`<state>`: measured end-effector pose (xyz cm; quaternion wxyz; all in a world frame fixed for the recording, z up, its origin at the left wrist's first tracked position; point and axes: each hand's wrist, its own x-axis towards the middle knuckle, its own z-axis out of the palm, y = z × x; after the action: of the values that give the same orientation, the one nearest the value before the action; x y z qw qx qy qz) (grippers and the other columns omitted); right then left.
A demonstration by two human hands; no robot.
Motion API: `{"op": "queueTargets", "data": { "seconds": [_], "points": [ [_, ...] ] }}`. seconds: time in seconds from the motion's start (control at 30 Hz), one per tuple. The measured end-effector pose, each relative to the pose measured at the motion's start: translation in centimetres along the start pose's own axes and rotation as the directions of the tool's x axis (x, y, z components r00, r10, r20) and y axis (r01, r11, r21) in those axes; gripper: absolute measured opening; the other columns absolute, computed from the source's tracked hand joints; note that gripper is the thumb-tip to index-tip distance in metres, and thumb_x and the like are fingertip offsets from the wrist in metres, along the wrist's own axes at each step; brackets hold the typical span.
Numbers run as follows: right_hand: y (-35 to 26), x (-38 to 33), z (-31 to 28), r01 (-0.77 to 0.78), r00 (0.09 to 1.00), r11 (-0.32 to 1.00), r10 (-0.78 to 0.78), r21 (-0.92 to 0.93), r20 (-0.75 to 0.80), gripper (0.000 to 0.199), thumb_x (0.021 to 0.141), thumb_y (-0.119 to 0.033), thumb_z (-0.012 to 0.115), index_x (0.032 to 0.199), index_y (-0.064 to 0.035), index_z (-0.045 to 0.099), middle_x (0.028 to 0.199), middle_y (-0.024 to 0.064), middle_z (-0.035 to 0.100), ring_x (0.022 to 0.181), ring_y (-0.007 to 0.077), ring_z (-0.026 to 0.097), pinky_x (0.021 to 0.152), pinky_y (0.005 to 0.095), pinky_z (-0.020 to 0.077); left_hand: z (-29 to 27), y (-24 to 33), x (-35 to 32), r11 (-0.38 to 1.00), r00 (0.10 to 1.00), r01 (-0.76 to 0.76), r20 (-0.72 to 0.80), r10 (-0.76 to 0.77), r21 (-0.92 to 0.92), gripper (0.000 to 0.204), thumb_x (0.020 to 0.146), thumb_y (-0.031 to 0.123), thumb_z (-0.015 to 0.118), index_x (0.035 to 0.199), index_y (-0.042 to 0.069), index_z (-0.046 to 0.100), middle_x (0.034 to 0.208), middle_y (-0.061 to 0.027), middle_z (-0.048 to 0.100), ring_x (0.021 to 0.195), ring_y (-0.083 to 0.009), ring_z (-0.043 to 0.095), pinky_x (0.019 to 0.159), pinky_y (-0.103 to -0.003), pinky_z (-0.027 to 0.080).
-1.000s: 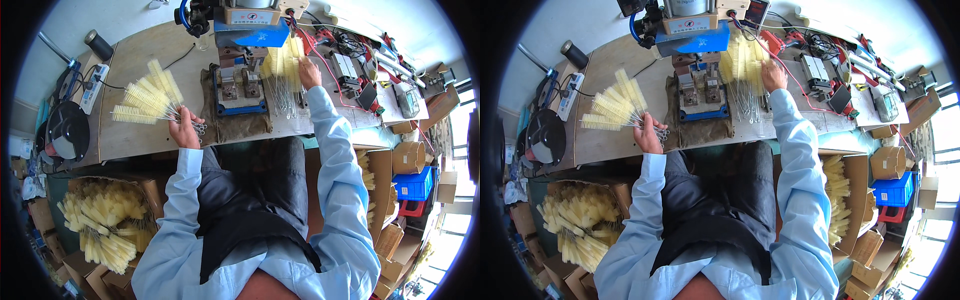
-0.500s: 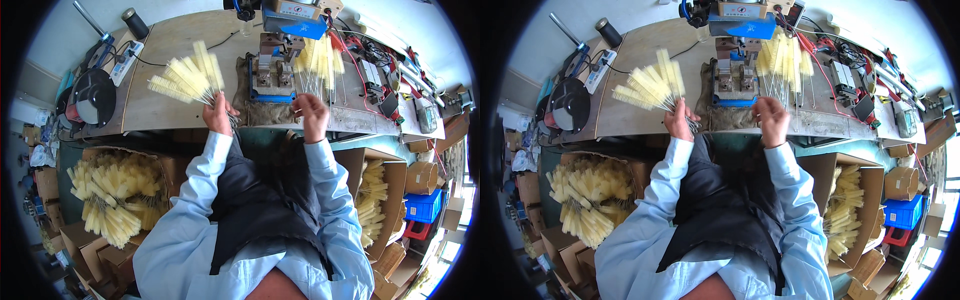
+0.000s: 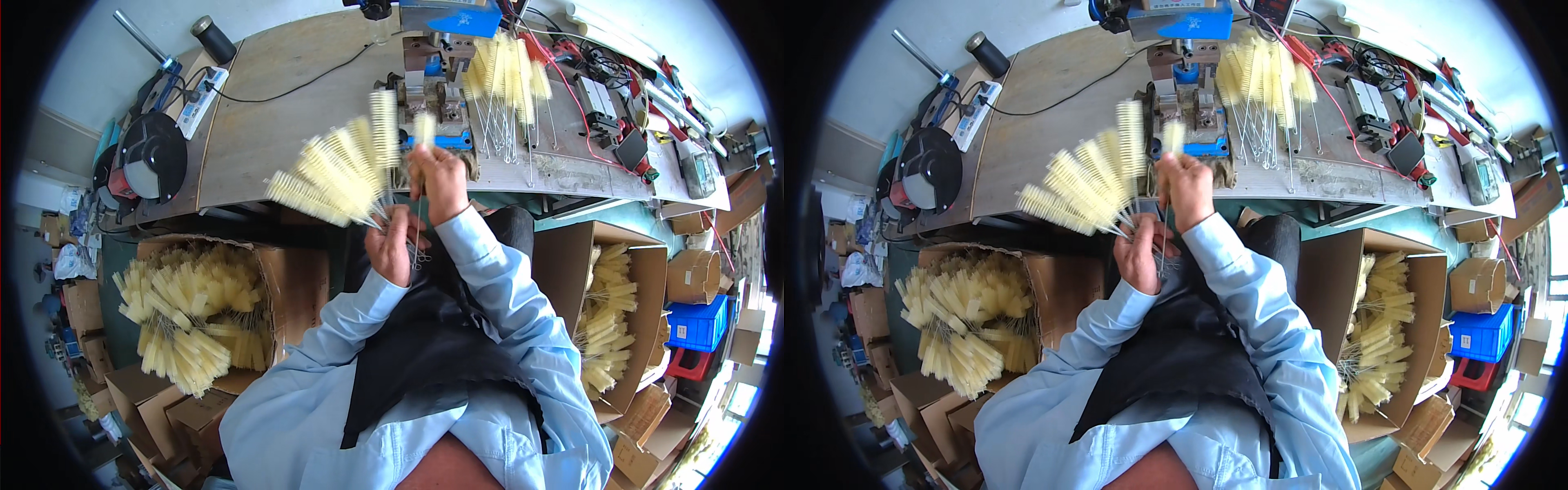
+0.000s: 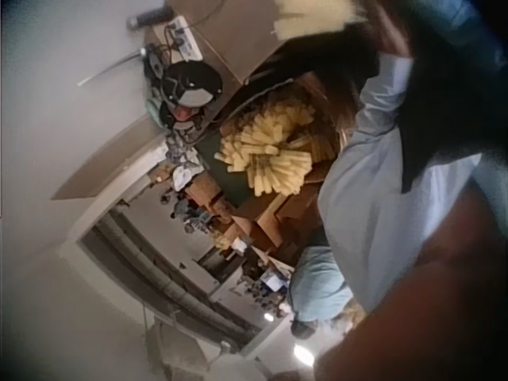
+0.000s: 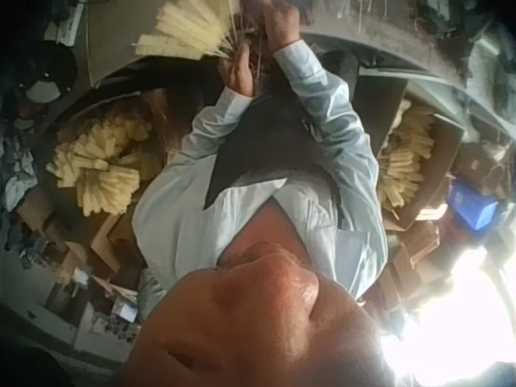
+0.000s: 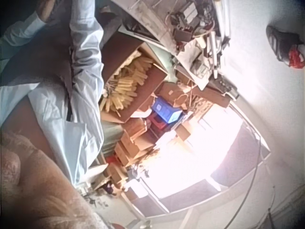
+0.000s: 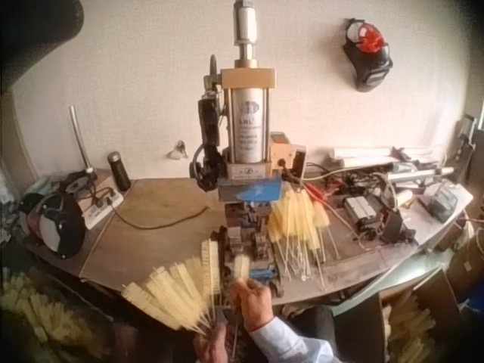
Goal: Assembling and inspecting small yellow brushes using a manual machine in a factory workshop.
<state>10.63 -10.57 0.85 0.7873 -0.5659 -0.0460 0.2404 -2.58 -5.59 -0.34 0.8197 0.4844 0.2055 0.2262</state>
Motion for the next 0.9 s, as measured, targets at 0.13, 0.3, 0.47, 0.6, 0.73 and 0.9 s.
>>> {"op": "queueTargets", "data": {
  "seconds": [0.13, 0.3, 0.47, 0.6, 0.73, 0.9],
  "points": [
    [-1.0, 2.4, -1.0, -0.038, 0.999, 0.993, 0.037, 0.113, 0.008, 0.036, 0.104, -0.033, 0.055, 0.096, 0.0019, 0.06, 0.064, -0.0005, 0.048, 0.044, 0.009, 0.039, 0.041, 0.0258, 0.0307, -1.0, 1.5, 2.0, 0.998, 0.979, -0.065, -0.194, 0.061, -0.014, 0.019, 0.102, 0.023, 0.056, 0.101, 0.004, 0.055, 0.071, -0.0062, 0.058, 0.052, -0.0128, 0.053, 0.053, -0.031, 0.052],
    [-1.1, 4.3, -0.2, -0.102, 0.995, 0.983, 0.104, 0.152, -0.002, 0.039, 0.105, -0.036, 0.054, 0.1, 0.0029, 0.058, 0.067, 0.0015, 0.048, 0.047, 0.011, 0.042, 0.043, 0.0278, 0.0325, -2.7, 3.1, 9.8, 0.984, 0.94, -0.179, -0.297, 0.166, -0.016, 0.017, 0.099, 0.022, 0.06, 0.094, 0.007, 0.055, 0.068, -0.0031, 0.052, 0.052, -0.0149, 0.051, 0.053, -0.035, 0.052],
    [-1.6, 5.2, 1.0, -0.173, 0.985, 0.966, 0.175, 0.192, 0.004, 0.04, 0.104, -0.037, 0.055, 0.104, 0.0032, 0.057, 0.069, 0.0024, 0.05, 0.049, 0.0118, 0.044, 0.043, 0.0284, 0.034, -3.3, 2.6, 15.3, 0.969, 0.926, -0.245, -0.291, 0.242, 0.028, 0.017, 0.099, 0.021, 0.061, 0.097, 0.006, 0.054, 0.069, -0.0037, 0.053, 0.053, -0.015, 0.053, 0.054, -0.035, 0.053],
    [-2.3, 5.5, 1.5, -0.208, 0.975, 0.942, 0.222, 0.262, -0.023, 0.036, 0.104, -0.036, 0.055, 0.102, 0.0003, 0.056, 0.07, 0.0022, 0.05, 0.049, 0.0118, 0.043, 0.043, 0.0281, 0.0336, -3.8, 1.1, 17.0, 0.97, 0.929, -0.23, -0.279, 0.241, 0.072, 0.016, 0.099, 0.019, 0.06, 0.098, 0.005, 0.054, 0.07, -0.0047, 0.053, 0.054, -0.0152, 0.053, 0.055, -0.035, 0.054],
    [-3.4, 6.5, 1.1, -0.221, 0.974, 0.926, 0.225, 0.306, 0.022, 0.034, 0.104, -0.036, 0.055, 0.1, -0.0027, 0.055, 0.074, 0.0018, 0.05, 0.054, 0.0122, 0.045, 0.047, 0.0287, 0.0365, -4.5, 0.3, 17.4, 0.974, 0.943, -0.222, -0.243, 0.228, 0.054, 0.014, 0.1, 0.017, 0.057, 0.101, 0.003, 0.053, 0.07, -0.0054, 0.053, 0.054, -0.0155, 0.054, 0.055, -0.034, 0.054],
    [-4.4, 6.6, 0.4, -0.274, 0.954, 0.889, 0.3, 0.367, -0.016, 0.057, 0.105, -0.051, 0.04, 0.112, 0.0034, 0.054, 0.085, 0.0133, 0.065, 0.061, 0.0207, 0.062, 0.05, 0.0371, 0.0529, -4.5, 0.3, 17.4, 0.978, 0.955, -0.2, -0.213, 0.207, 0.052, 0.013, 0.102, 0.015, 0.055, 0.103, 0.002, 0.053, 0.071, -0.0051, 0.054, 0.056, -0.0149, 0.054, 0.056, -0.033, 0.054]
  ]
}}
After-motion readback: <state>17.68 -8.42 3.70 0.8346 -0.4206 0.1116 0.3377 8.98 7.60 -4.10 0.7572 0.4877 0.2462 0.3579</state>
